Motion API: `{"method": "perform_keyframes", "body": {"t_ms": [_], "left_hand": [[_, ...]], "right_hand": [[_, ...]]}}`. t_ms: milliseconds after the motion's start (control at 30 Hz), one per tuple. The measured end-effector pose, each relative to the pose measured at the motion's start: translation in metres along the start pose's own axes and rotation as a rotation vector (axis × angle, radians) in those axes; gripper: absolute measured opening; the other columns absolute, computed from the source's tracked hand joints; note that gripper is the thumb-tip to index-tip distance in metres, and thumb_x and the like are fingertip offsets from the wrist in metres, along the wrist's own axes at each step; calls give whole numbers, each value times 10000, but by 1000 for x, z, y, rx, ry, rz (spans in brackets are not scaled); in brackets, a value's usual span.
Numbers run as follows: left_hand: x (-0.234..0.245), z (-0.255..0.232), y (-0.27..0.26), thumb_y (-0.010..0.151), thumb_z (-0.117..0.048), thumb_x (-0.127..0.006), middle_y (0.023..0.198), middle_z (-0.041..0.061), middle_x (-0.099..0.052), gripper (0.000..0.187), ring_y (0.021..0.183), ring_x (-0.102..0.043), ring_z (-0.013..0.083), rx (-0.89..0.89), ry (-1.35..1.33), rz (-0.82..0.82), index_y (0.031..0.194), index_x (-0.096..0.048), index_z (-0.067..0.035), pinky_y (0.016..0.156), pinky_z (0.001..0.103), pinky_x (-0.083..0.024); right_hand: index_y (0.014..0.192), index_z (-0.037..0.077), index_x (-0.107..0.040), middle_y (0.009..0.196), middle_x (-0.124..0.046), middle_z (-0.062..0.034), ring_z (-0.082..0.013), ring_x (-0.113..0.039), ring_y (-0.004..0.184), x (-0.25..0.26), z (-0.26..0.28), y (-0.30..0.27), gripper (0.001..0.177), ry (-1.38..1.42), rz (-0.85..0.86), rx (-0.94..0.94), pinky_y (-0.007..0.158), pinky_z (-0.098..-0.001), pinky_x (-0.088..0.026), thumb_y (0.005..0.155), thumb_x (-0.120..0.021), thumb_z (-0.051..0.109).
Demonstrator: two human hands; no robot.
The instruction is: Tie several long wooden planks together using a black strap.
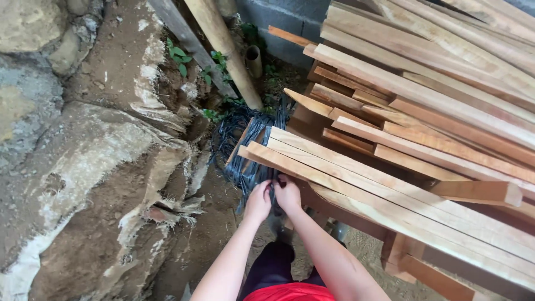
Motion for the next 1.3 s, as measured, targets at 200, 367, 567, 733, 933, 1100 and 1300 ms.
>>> {"method": "perform_keyframes", "body": {"t_ms": [200, 367, 567, 733, 933, 1100, 1300], "left_hand": [[-4, 1, 10, 985, -141, -518, 1241, 175, -637, 362, 1117, -624, 405, 21, 100, 171, 1343, -568, -157, 925, 463, -521], [-9, -7, 8, 966, -166, -541, 1259, 153, -627, 404, 1115, -628, 387, 21, 110, 241, 1370, -539, -176, 912, 459, -528], [-33, 1, -5, 957, -193, -582, 1203, 134, -669, 391, 1031, -677, 339, -23, 63, 237, 1343, -556, -137, 877, 428, -556], [-80, 19, -18, 991, -254, -589, 1142, 115, -717, 345, 893, -727, 254, 17, 4, 260, 1308, -611, -118, 830, 364, -575], [-124, -39, -33, 1005, -405, -525, 1051, -5, -752, 398, 838, -687, 123, 480, -870, 299, 1294, -606, -144, 664, 271, -525], [-175, -38, -53, 968, -340, -710, 990, -25, -677, 360, 815, -628, 118, 677, -995, 194, 1207, -631, -82, 600, 271, -476], [-174, -91, -87, 1002, -283, -620, 971, 24, -694, 248, 802, -713, 154, 593, -1091, -120, 1180, -616, -110, 592, 261, -509]], "right_hand": [[1102, 98, -755, 1071, -763, -163, -339, -726, 1009, -9, -12, 5, 356, -39, -21, -140, 899, -410, -553, 876, -694, 366], [1069, 63, -750, 1032, -759, -182, -342, -727, 980, 20, -7, -8, 317, 8, -40, -96, 879, -402, -561, 870, -711, 306], [1038, 41, -695, 891, -792, -120, -287, -761, 832, 76, -4, -41, 261, -61, 251, -17, 785, -393, -588, 884, -692, 252], [1148, 84, -626, 806, -777, -49, -226, -749, 744, 155, 13, -74, 272, -191, 554, -118, 706, -401, -594, 882, -619, 139], [1086, 103, -682, 840, -773, -70, -231, -770, 797, 236, 1, -92, 273, -609, 751, -81, 742, -401, -579, 825, -605, 87], [1075, 127, -717, 995, -743, -149, -326, -703, 965, 279, -31, -92, 293, -940, 867, 82, 823, -444, -541, 792, -643, 137], [1259, 153, -639, 1037, -723, -80, -270, -679, 974, 349, -7, -85, 408, -697, 831, 154, 838, -394, -534, 873, -715, 261]]}}
Point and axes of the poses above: each hand's wrist, its own y-axis towards the middle knuckle, its own x-axis out of the back of the hand, z = x × y, the point moved 6 cm from there along y, towards the middle knuckle
